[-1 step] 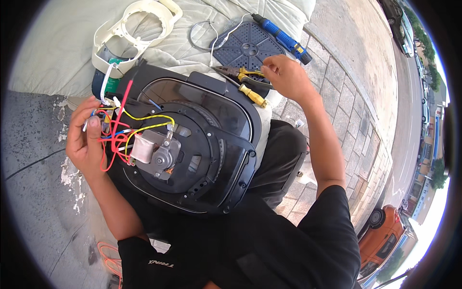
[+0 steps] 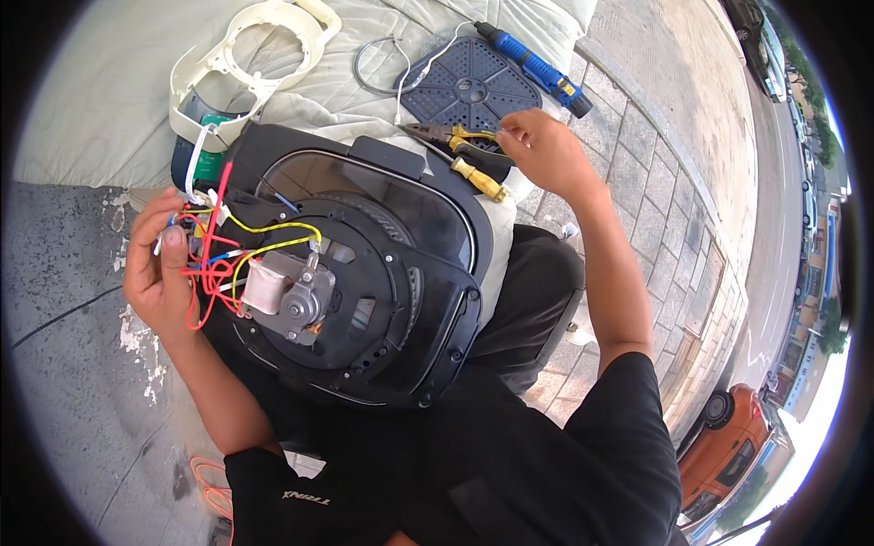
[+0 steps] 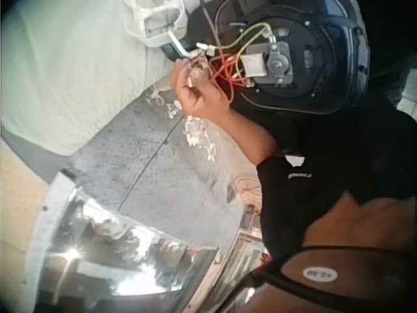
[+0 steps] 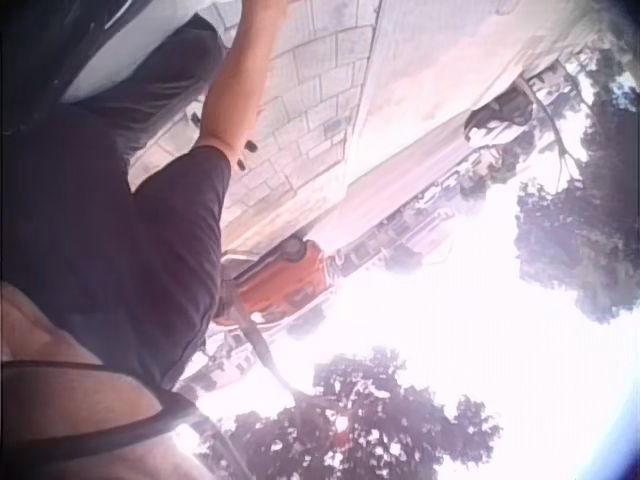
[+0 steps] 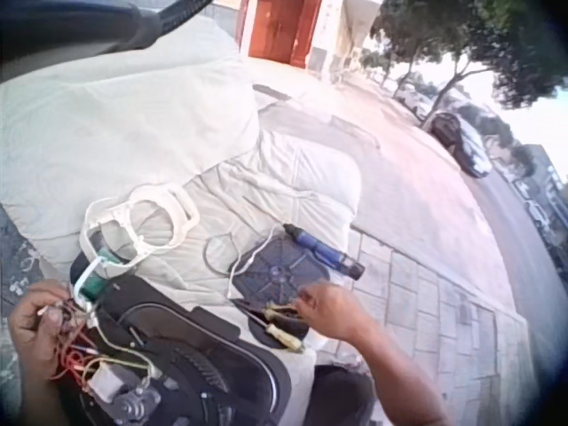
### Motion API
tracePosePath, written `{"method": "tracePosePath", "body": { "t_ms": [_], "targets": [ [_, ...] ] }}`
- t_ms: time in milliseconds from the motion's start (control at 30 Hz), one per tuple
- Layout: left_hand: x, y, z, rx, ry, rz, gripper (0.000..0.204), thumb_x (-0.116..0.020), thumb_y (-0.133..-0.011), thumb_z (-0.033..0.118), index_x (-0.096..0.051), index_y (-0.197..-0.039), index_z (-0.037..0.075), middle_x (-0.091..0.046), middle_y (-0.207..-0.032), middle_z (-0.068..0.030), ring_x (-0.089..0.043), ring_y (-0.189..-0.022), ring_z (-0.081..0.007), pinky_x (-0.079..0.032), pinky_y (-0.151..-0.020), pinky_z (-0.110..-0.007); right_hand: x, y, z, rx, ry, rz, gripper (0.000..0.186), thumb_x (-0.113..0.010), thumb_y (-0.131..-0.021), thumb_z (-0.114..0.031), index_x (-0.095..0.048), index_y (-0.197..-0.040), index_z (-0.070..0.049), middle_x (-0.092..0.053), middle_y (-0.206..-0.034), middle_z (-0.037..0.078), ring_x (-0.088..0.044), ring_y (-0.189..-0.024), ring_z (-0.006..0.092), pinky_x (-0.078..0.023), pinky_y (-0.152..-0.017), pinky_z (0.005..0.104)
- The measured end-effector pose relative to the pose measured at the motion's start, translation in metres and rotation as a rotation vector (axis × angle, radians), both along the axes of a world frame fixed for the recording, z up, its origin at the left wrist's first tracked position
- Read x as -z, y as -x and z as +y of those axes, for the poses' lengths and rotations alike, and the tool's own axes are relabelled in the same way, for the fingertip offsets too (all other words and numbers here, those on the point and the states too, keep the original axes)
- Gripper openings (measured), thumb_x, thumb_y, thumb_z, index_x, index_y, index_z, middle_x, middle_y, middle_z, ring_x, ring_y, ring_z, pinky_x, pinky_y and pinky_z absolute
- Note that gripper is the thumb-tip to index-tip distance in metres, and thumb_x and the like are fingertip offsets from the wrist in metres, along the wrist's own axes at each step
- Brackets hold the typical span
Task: The person sits on the ground and repairs a disassembled robotic vacuum cleaner. They use pliers and a screwdriver to strip, twist, and connect multiple colored wires to a motor and circuit board, then place a plastic cover over the assembly.
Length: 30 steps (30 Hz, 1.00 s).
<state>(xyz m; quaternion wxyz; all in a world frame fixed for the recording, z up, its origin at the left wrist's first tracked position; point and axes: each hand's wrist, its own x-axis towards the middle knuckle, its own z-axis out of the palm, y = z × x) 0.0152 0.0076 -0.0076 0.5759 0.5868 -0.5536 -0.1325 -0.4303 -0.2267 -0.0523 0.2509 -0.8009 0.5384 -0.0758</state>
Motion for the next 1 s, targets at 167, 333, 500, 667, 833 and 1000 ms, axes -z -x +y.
{"method": "tracePosePath", "body": {
  "t_ms": [167,333,500,667,833,1000],
  "targets": [
    [-0.007,-0.006,0.004,-0.008,-0.082,-0.095,0.020,-0.070,-0.107,0.011,-0.074,-0.116,-0.007,-0.074,-0.131,-0.0238,-0.068,-0.131,-0.0355,-0.050,-0.117,-0.049,0.035,0.027,0.027,-0.128,0.161,0.116,0.052,-0.080,-0.092,-0.025,-0.070,-0.142,-0.010,-0.068,-0.138,0.013,-0.068,-0.126,0.0351,-0.050,-0.113,0.0495],
    [-0.006,-0.006,0.002,-0.023,-0.081,-0.047,0.021,-0.072,-0.105,0.012,-0.073,-0.113,-0.008,-0.073,-0.131,-0.0261,-0.069,-0.129,-0.0352,-0.052,-0.115,-0.049,0.040,0.032,0.011,-0.170,0.130,0.053,0.056,-0.080,-0.089,-0.017,-0.068,-0.143,-0.010,-0.069,-0.130,0.012,-0.072,-0.117,0.0366,-0.057,-0.104,0.0468],
    [-0.003,-0.008,0.004,-0.062,-0.094,-0.027,0.028,-0.072,-0.104,0.020,-0.073,-0.113,-0.006,-0.073,-0.131,-0.0263,-0.069,-0.130,-0.0366,-0.050,-0.116,-0.051,0.018,0.025,0.014,-0.129,-0.232,-0.167,0.052,-0.075,-0.102,-0.032,-0.068,-0.147,-0.006,-0.073,-0.111,0.018,-0.074,-0.103,0.0332,-0.059,-0.096,0.0423],
    [0.002,-0.020,0.008,0.029,-0.055,-0.077,0.024,-0.065,-0.107,0.015,-0.072,-0.120,-0.003,-0.072,-0.131,-0.0236,-0.064,-0.136,-0.0387,-0.045,-0.120,-0.055,0.027,0.028,0.007,0.170,-0.512,-0.432,0.050,-0.066,-0.113,-0.039,-0.070,-0.149,-0.004,-0.071,-0.093,0.006,-0.065,-0.080,0.0137,-0.056,-0.076,0.0313],
    [-0.002,-0.027,0.013,0.040,-0.079,-0.081,0.022,-0.065,-0.107,0.013,-0.071,-0.121,-0.003,-0.071,-0.134,-0.0241,-0.063,-0.138,-0.0397,-0.044,-0.122,-0.056,0.022,0.042,0.020,0.146,-0.630,-0.528,0.052,-0.067,-0.114,-0.038,-0.069,-0.150,-0.001,-0.071,-0.094,0.003,-0.062,-0.078,0.0089,-0.053,-0.072,0.0273],
    [0.000,-0.027,0.013,0.053,-0.074,-0.054,0.021,-0.065,-0.106,0.012,-0.071,-0.120,-0.003,-0.069,-0.135,-0.0250,-0.062,-0.138,-0.0393,-0.042,-0.122,-0.053,0.022,0.040,0.051,-0.165,-0.345,-0.415,0.043,-0.070,-0.111,-0.030,-0.072,-0.145,-0.004,-0.072,-0.101,0.015,-0.069,-0.091,0.0277,-0.056,-0.085,0.0391]
  ]
}}
